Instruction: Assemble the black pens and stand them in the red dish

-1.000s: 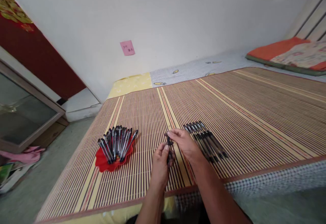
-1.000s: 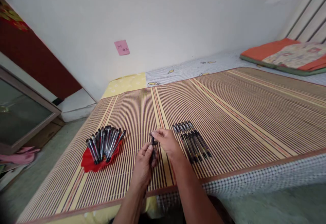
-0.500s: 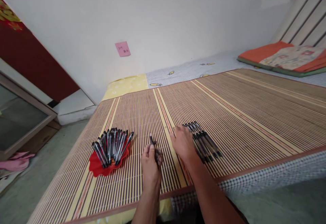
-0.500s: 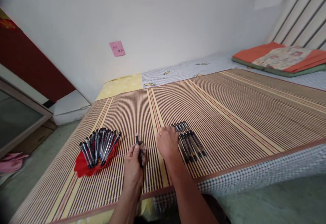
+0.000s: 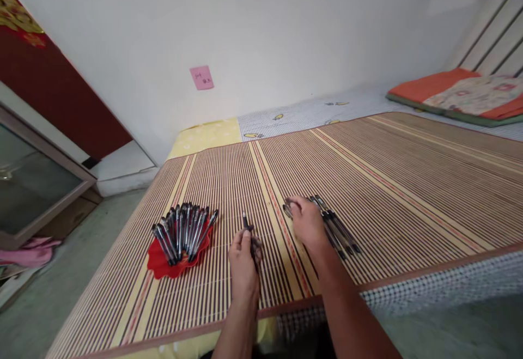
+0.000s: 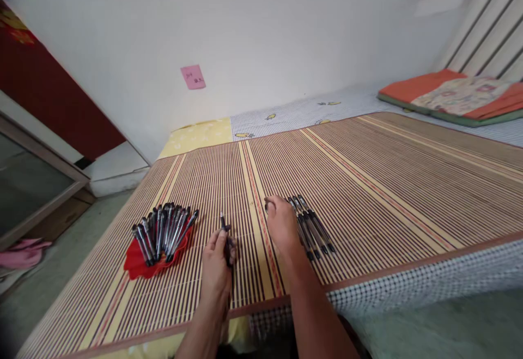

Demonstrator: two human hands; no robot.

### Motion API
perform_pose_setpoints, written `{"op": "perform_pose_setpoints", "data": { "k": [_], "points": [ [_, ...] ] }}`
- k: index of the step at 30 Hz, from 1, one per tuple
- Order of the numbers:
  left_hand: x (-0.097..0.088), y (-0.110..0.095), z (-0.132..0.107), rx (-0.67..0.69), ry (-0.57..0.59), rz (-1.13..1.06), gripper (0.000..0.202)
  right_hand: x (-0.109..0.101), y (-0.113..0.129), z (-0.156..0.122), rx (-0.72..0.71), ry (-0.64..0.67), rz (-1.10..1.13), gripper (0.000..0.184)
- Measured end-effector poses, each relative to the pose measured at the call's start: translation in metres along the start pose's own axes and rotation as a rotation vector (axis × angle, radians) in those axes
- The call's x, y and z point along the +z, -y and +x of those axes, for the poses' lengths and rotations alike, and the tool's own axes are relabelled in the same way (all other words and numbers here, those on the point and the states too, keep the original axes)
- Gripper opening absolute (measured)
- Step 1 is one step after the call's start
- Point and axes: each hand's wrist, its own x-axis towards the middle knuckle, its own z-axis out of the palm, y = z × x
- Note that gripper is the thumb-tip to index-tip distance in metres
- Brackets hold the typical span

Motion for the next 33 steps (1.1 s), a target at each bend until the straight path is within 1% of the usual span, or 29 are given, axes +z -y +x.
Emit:
{"op": "perform_pose_setpoints", "data": {
  "k": [2, 6, 8, 11, 13, 19, 22, 25, 27, 28, 30, 32, 33],
  "points": [
    [0.000, 0.000, 0.000, 0.002, 0.005, -0.006, 0.036, -0.002, -0.004, 0.001, -0.015, -0.016, -0.129, 0.032],
    [0.002, 0.002, 0.000, -0.001, 0.025, -0.018, 0.038, 0.004, -0.005, -0.002, -0.023, 0.107, -0.458, 0.022],
    [0.002, 0.002, -0.001, -0.014, 0.030, -0.020, 0.039, 0.009, -0.002, -0.004, -0.011, 0.157, -0.526, 0.018],
    [0.003, 0.002, -0.003, -0.027, 0.052, -0.014, 0.040, 0.014, 0.004, -0.006, 0.011, 0.225, -0.516, 0.013],
    [0.003, 0.001, -0.004, -0.027, 0.075, 0.005, 0.040, 0.016, 0.007, -0.008, 0.006, 0.260, -0.491, 0.013],
    [0.004, -0.001, -0.004, -0.022, 0.088, 0.052, 0.042, 0.023, 0.011, -0.013, -0.060, 0.233, -0.490, 0.021],
    [0.004, 0.000, -0.004, -0.010, 0.093, 0.056, 0.042, 0.026, 0.014, -0.014, -0.037, 0.250, -0.479, 0.017],
    [0.004, 0.000, -0.004, -0.009, 0.088, 0.068, 0.041, 0.029, 0.014, -0.014, 0.013, 0.250, -0.401, 0.026],
    [0.004, -0.001, -0.005, -0.017, 0.091, 0.090, 0.041, 0.030, 0.012, -0.012, 0.022, 0.227, -0.281, 0.031],
    [0.003, -0.001, -0.005, -0.019, 0.095, 0.103, 0.041, 0.030, 0.011, -0.010, 0.018, 0.218, -0.197, 0.029],
    [0.003, -0.002, -0.005, -0.014, 0.106, 0.131, 0.040, 0.030, 0.008, -0.006, 0.020, 0.217, 0.019, 0.021],
    [0.003, -0.002, -0.005, 0.004, 0.118, 0.150, 0.038, 0.030, 0.005, -0.002, 0.066, 0.220, 0.287, 0.011],
    [0.004, -0.002, -0.005, 0.011, 0.127, 0.159, 0.037, 0.030, 0.005, -0.001, 0.106, 0.224, 0.431, 0.010]
  ]
}}
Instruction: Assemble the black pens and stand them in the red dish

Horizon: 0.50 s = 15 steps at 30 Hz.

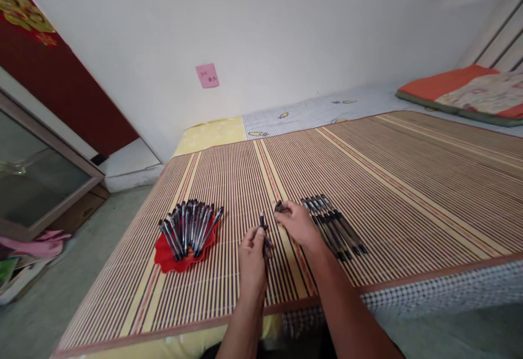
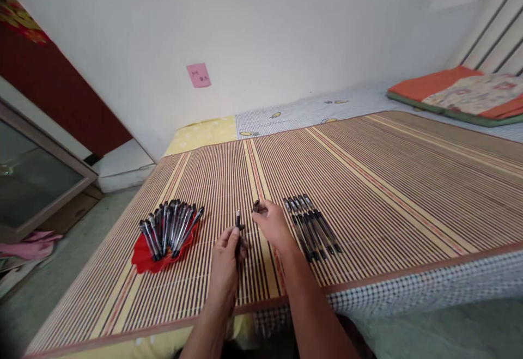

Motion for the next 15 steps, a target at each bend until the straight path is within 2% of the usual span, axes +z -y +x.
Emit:
{"op": "perform_pose_setpoints", "data": {
  "k": [3, 5, 10, 15],
  "points": [
    [0.001, -0.001, -0.002, 0.012, 0.018, 0.020, 0.035, 0.000, 0.001, 0.002, 0.067, 0.015, 0.354, 0.021],
    [0.002, -0.002, -0.003, 0.017, 0.021, 0.024, 0.034, 0.000, 0.004, 0.001, 0.070, 0.007, 0.469, 0.026],
    [0.004, -0.002, -0.005, 0.008, 0.045, 0.035, 0.032, 0.000, 0.013, -0.003, 0.014, -0.040, 0.534, 0.023],
    [0.005, -0.001, -0.006, 0.012, 0.066, 0.038, 0.033, -0.002, 0.020, -0.006, -0.009, 0.036, 0.490, 0.027]
  ]
}}
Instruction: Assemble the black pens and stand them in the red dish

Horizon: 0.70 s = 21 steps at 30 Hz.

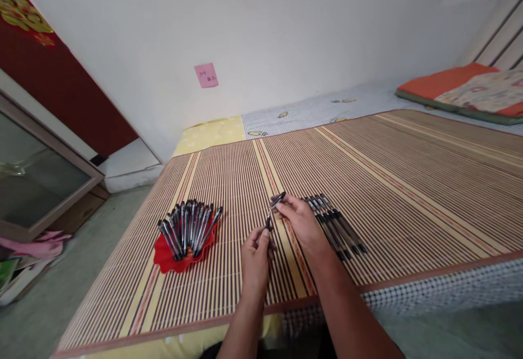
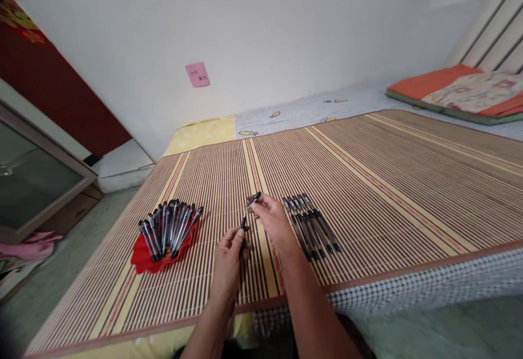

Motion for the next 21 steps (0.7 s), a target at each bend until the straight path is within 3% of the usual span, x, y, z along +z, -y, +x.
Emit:
{"op": "perform_pose_setpoints", "data": {
  "k": [10, 15, 21],
  "points": [
    [-0.0017, 0.0016, 0.0009, 0.027, 0.030, 0.029, 0.029, -0.0058, 0.0021, 0.0001, -0.017, 0.155, -0.150, 0.019],
    [-0.0004, 0.0017, -0.0005, 0.011, 0.062, -0.060, 0.031, -0.0084, 0.0018, 0.0001, -0.036, 0.236, -0.232, 0.014],
    [0.0002, 0.0032, -0.0006, 0.022, 0.032, -0.073, 0.035, -0.0061, 0.0034, -0.0027, -0.018, 0.324, -0.336, 0.013]
  ]
}}
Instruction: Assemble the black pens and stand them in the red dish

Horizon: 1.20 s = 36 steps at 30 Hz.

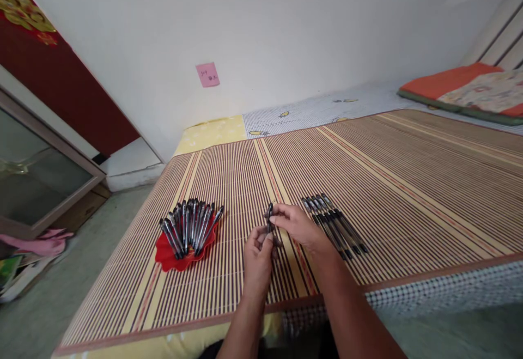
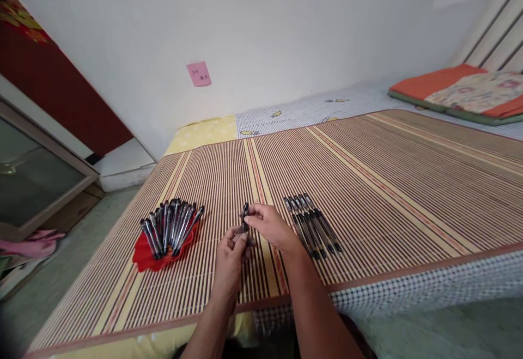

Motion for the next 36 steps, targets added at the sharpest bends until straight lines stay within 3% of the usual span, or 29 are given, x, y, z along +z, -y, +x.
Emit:
{"op": "perform_pose_setpoints", "data": {
  "k": [8, 16, 22, 28, 32, 36],
  "points": [
    [-0.002, 0.004, -0.002, 0.049, 0.017, 0.006, 0.034, 0.000, 0.003, -0.001, 0.014, 0.020, -0.053, 0.014],
    [-0.001, 0.008, -0.001, 0.009, 0.031, 0.037, 0.037, 0.002, -0.009, 0.002, 0.019, -0.026, -0.100, 0.022],
    [-0.001, 0.007, -0.003, 0.064, 0.006, 0.137, 0.025, -0.007, -0.013, 0.002, 0.096, -0.186, 0.012, 0.036],
    [-0.001, -0.011, -0.008, 0.225, -0.114, 0.408, 0.013, -0.016, -0.021, 0.006, 0.130, -0.339, 0.145, 0.042],
    [-0.020, -0.039, -0.005, 0.323, -0.171, 0.499, 0.019, -0.017, -0.021, 0.007, 0.132, -0.365, 0.137, 0.043],
    [-0.071, -0.078, 0.009, 0.348, -0.347, 0.632, 0.032, -0.015, -0.021, 0.007, 0.103, -0.366, 0.119, 0.038]
  ]
}}
